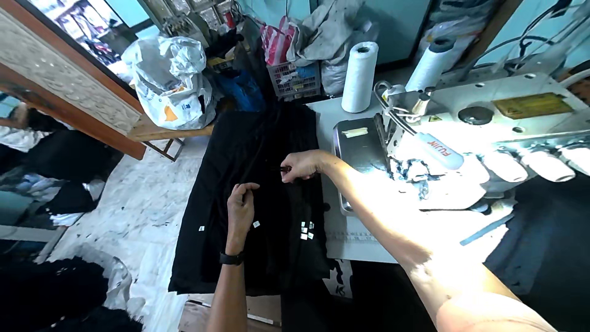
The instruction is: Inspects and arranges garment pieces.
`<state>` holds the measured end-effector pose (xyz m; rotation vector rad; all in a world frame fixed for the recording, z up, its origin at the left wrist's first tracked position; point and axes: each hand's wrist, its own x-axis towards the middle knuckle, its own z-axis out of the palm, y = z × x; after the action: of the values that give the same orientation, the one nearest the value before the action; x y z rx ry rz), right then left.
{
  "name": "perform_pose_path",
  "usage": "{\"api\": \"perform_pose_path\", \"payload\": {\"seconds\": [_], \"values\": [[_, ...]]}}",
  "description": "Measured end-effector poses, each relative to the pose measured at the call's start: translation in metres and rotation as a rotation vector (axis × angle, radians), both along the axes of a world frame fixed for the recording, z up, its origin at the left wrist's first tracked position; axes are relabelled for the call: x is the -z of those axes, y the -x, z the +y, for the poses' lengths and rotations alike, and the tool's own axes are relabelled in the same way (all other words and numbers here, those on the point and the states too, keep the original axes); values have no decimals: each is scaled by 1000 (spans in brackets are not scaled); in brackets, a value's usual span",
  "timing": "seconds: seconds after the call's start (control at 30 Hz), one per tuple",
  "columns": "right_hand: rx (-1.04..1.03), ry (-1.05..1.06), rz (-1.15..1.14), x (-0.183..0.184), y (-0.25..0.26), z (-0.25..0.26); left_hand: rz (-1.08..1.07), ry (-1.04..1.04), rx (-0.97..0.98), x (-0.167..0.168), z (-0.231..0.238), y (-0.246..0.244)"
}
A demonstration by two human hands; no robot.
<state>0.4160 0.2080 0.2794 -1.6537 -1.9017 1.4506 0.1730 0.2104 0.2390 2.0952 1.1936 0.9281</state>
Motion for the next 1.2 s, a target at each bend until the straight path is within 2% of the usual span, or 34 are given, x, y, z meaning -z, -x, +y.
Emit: {"api": "perform_pose_path", "payload": {"seconds": [0.13, 0.4, 0.47, 0.53, 0.6, 0.7, 0.77, 0.83, 0.9, 0.97, 1.03, 1.1, 1.2], "values": [[-27, 91, -100, -11, 0, -3, -92, 49, -57, -1, 0, 2], [-202, 63, 187, -9, -6, -9, 51, 10, -35, -4, -9, -2], [-197, 23, 241, -8, -6, -8, 144, -82, -55, -7, -23, -4], [-122, -42, 389, -6, -6, -8, 182, -290, -34, -15, -50, -11], [-58, -72, 595, -4, -5, -8, 143, -375, 80, -24, -89, -26], [-92, -63, 781, 1, -2, -7, 68, -143, 314, -16, -124, -50], [-89, -68, 840, 2, -4, -9, 95, -55, 251, -3, -108, -53], [58, -117, 854, -2, -10, -10, 136, -27, 85, 7, -72, -44], [402, -165, 851, -7, -13, -6, 146, 23, -37, 14, -39, -32], [775, -174, 827, -9, -17, 3, 123, 22, -60, 16, -25, -30], [999, -150, 805, -8, -20, 9, 168, 54, 9, 13, -25, -39], [1023, -112, 757, -6, -20, 10, 300, 87, 78, 16, -27, -52], [844, -89, 597, -6, -17, 6, 382, 170, 138, 11, -27, -56]]}}
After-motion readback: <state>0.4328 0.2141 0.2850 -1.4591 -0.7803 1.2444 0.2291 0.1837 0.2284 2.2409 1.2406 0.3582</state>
